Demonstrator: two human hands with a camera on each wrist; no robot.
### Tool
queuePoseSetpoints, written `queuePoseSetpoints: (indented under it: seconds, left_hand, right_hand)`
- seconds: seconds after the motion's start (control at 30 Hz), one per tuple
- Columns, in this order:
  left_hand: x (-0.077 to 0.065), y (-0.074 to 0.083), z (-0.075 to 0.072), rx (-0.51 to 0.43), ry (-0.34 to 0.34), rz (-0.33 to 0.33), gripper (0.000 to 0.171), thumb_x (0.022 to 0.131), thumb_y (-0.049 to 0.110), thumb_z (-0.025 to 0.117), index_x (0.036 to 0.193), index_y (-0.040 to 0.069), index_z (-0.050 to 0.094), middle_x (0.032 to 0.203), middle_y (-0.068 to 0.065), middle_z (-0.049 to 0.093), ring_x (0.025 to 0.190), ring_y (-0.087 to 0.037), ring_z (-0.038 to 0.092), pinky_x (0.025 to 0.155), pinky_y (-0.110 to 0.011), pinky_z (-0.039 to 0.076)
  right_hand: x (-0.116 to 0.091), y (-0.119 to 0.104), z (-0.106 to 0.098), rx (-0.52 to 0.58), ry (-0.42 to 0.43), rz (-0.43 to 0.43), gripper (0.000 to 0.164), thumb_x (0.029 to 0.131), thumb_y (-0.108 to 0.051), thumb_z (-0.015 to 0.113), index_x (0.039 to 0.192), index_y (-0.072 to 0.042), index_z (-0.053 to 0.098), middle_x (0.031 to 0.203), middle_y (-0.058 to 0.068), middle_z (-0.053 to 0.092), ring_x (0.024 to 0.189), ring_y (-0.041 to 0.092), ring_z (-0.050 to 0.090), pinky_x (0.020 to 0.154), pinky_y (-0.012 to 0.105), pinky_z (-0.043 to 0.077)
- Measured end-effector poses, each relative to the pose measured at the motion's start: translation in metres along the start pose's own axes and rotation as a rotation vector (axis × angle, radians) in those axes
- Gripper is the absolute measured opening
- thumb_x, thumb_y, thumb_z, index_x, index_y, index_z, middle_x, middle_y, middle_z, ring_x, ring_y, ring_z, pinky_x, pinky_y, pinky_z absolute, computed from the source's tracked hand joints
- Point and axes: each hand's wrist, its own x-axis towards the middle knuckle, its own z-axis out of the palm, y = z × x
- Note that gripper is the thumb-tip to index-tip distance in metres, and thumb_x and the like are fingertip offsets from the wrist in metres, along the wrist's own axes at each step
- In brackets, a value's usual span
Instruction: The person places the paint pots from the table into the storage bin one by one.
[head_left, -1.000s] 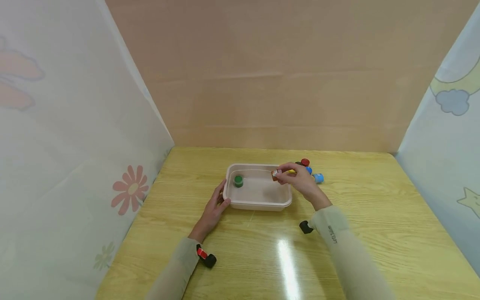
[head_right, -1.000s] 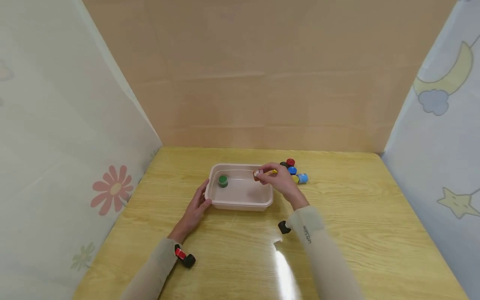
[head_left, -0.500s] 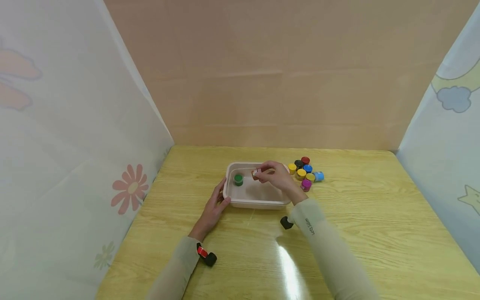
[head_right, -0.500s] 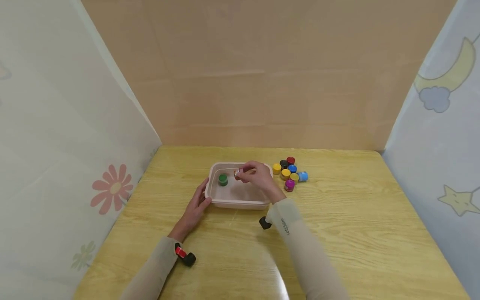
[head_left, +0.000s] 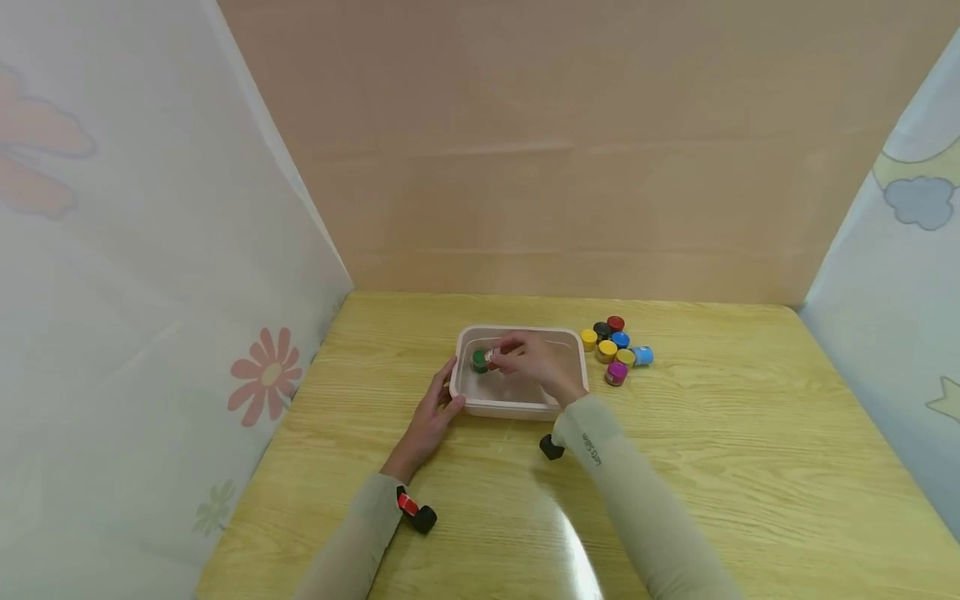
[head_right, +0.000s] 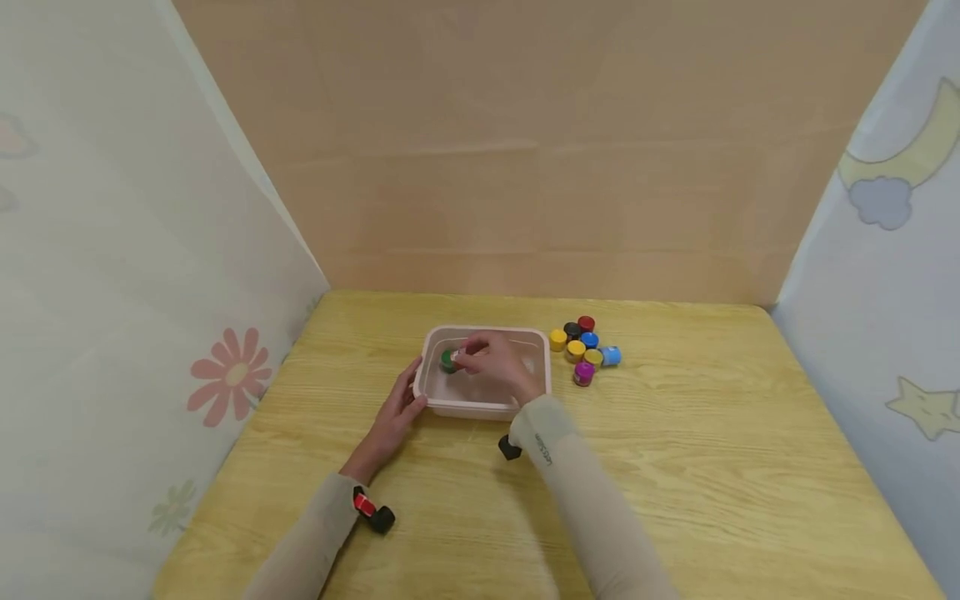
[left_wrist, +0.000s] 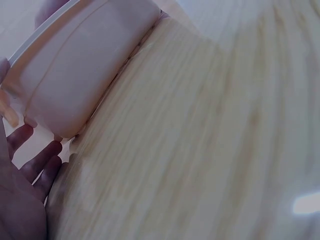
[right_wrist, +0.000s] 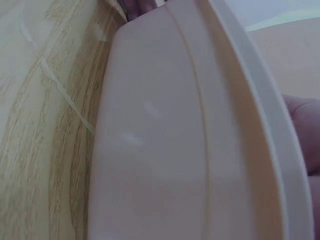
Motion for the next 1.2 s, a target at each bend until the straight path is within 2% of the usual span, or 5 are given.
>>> queuePoseSetpoints:
  seconds: [0.33, 0.63, 0.8, 0.97, 1.2]
  left_hand:
    - [0.0, 0.001, -0.001, 0.026, 0.003, 0.039, 0.067, 0.108, 0.014, 0.054, 0.167, 0.016, 0.021, 0.167, -0.017, 0.031, 0.144, -0.036, 0.048, 0.117, -0.054, 0.039]
    - [0.012, -0.034, 0.001, 0.032, 0.012, 0.038, 0.068, 0.109, 0.022, 0.053, 0.167, 0.029, 0.017, 0.17, -0.009, 0.028, 0.144, -0.034, 0.048, 0.116, -0.047, 0.039]
    - [0.01, -0.036, 0.001, 0.027, 0.021, 0.046, 0.067, 0.109, 0.026, 0.055, 0.166, 0.034, 0.021, 0.169, -0.004, 0.03, 0.143, -0.031, 0.05, 0.114, -0.042, 0.041]
    - [0.01, -0.036, 0.001, 0.026, 0.033, 0.045, 0.065, 0.109, 0.027, 0.055, 0.164, 0.04, 0.023, 0.168, 0.0, 0.032, 0.142, -0.029, 0.05, 0.114, -0.044, 0.042]
    - [0.01, -0.037, 0.002, 0.032, 0.039, 0.059, 0.066, 0.108, 0.025, 0.055, 0.164, 0.038, 0.023, 0.167, -0.003, 0.034, 0.143, -0.03, 0.049, 0.115, -0.049, 0.04]
  right_hand:
    - [0.01, 0.001, 0.009, -0.105, -0.02, -0.008, 0.021, 0.096, -0.019, 0.074, 0.114, -0.007, 0.073, 0.114, 0.009, 0.071, 0.098, 0.022, 0.067, 0.09, 0.037, 0.056]
    - [0.018, 0.003, 0.019, -0.217, -0.003, -0.058, 0.02, 0.092, -0.012, 0.078, 0.109, -0.002, 0.075, 0.108, 0.011, 0.073, 0.102, 0.024, 0.065, 0.093, 0.04, 0.053]
    - [0.017, 0.001, 0.024, -0.237, 0.003, -0.07, 0.022, 0.091, -0.009, 0.079, 0.11, -0.001, 0.074, 0.108, 0.013, 0.073, 0.105, 0.027, 0.066, 0.095, 0.043, 0.053]
    - [0.017, 0.002, 0.025, -0.247, -0.002, -0.089, 0.023, 0.09, -0.009, 0.079, 0.111, 0.0, 0.074, 0.109, 0.014, 0.074, 0.106, 0.029, 0.067, 0.096, 0.044, 0.053]
    - [0.019, 0.006, 0.025, -0.26, -0.009, -0.099, 0.027, 0.089, -0.006, 0.079, 0.114, 0.001, 0.073, 0.112, 0.017, 0.071, 0.106, 0.032, 0.067, 0.092, 0.042, 0.055]
